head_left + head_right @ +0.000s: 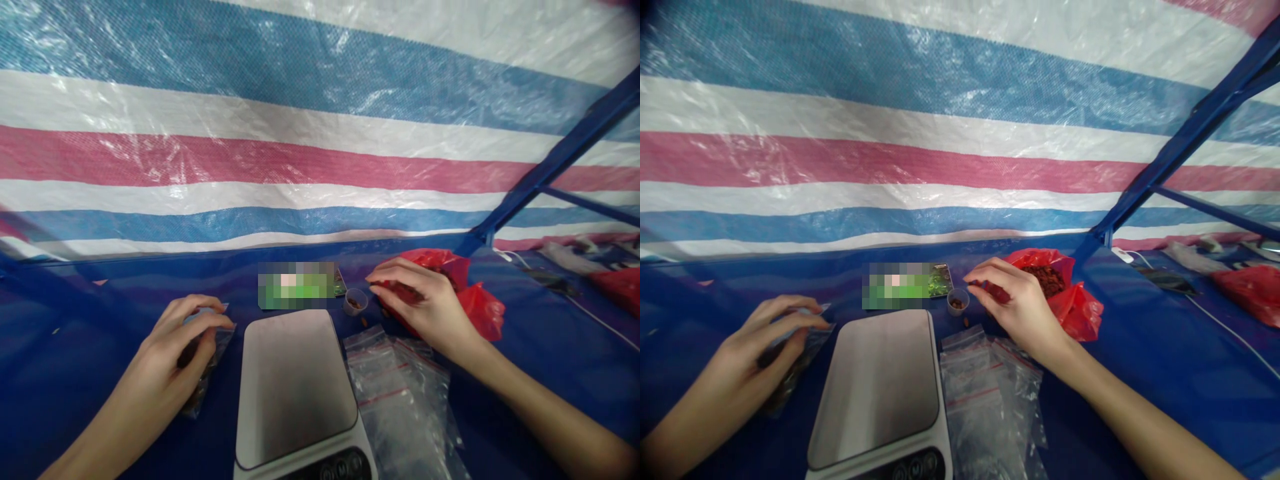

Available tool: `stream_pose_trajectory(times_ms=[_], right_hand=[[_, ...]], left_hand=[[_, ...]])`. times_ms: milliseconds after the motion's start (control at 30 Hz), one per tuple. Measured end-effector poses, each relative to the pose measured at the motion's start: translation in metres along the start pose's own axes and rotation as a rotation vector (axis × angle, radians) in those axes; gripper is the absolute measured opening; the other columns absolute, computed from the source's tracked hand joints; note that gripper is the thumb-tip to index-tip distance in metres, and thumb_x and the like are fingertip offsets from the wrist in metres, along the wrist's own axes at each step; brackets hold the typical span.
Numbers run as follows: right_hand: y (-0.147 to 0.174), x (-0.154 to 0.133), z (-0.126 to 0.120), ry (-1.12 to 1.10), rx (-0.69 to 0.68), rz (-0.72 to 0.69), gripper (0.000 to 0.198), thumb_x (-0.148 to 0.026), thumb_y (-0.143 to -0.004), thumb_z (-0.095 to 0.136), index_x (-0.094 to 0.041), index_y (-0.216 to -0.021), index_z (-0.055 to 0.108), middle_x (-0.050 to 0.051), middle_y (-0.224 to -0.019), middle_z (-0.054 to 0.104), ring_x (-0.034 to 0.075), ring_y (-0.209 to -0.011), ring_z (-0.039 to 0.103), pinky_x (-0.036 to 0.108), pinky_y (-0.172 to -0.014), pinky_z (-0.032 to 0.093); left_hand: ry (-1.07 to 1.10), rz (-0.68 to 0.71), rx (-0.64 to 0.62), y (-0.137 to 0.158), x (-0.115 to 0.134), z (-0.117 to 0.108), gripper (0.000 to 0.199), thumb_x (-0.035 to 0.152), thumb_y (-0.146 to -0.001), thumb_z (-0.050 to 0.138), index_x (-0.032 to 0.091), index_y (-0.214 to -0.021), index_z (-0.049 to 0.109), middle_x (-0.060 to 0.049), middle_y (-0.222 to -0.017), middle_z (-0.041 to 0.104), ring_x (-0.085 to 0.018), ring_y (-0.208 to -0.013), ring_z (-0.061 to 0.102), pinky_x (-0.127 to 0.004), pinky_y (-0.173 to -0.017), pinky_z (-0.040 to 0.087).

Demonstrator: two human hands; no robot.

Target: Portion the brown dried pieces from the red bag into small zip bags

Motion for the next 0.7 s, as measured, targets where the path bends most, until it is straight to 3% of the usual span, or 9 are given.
stream_pose_trajectory(times_ms=[200, 700], right_hand=[[0.004, 0.000, 0.019, -0.051, 0.009, 0.017, 0.006, -0.019, -0.099, 0.072, -0.023, -0.100, 0.077, 0.005, -0.095, 0.077, 0.020, -0.087, 0.075, 0.032, -0.079, 0.061], [0.006, -0.002, 0.023, -0.097, -0.011, -0.009, 0.007, -0.019, -0.099, 0.073, -0.024, -0.097, 0.077, 0.005, -0.093, 0.076, 0.019, -0.085, 0.073, 0.029, -0.077, 0.059]], left_hand=[[-0.019, 0.004, 0.011, 0.000, 0.003, -0.001, 0.020, 0.034, -0.103, 0.055, 0.031, -0.104, 0.075, -0.004, -0.122, 0.069, -0.023, -0.118, 0.065, -0.033, -0.099, 0.054], [-0.014, 0.027, 0.012, -0.002, 0.003, 0.001, 0.018, 0.032, -0.103, 0.055, 0.032, -0.104, 0.073, -0.003, -0.122, 0.067, -0.022, -0.118, 0.064, -0.032, -0.099, 0.052]])
Point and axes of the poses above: each hand's wrist, its own y-axis away from the middle knuckle, its own z-axis out of the palm, x = y × z, the point moved 5 cm from there along -y, towards the middle knuckle
